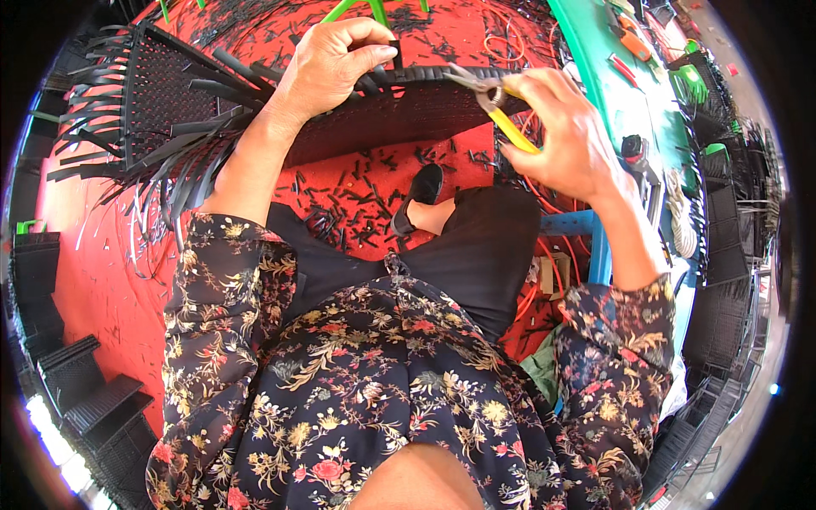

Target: The person weaves strips of black material through a metal furniture frame, secures them using a pneumatic stapler, and trims excess with pliers and a utility knife.

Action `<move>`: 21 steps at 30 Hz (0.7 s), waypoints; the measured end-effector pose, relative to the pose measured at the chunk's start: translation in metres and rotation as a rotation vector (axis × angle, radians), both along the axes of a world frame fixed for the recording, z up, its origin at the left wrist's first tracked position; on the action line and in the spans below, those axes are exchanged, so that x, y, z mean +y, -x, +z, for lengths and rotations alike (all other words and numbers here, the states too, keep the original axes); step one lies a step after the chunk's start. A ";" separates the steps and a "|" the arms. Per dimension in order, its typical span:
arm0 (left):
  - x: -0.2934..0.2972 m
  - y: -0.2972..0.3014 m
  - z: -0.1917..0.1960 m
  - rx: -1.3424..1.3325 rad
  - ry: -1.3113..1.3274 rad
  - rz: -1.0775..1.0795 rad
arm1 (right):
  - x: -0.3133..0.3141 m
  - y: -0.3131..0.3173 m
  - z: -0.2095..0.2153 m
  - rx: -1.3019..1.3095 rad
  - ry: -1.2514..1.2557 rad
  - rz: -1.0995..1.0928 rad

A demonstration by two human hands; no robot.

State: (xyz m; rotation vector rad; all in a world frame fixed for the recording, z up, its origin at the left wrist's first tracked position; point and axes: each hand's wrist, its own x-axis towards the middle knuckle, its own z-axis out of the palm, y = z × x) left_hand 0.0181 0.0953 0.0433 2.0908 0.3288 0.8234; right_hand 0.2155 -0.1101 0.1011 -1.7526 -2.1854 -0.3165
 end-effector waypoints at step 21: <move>-0.025 0.006 0.020 -0.066 0.021 -0.005 | 0.050 0.001 0.013 -0.317 0.102 0.228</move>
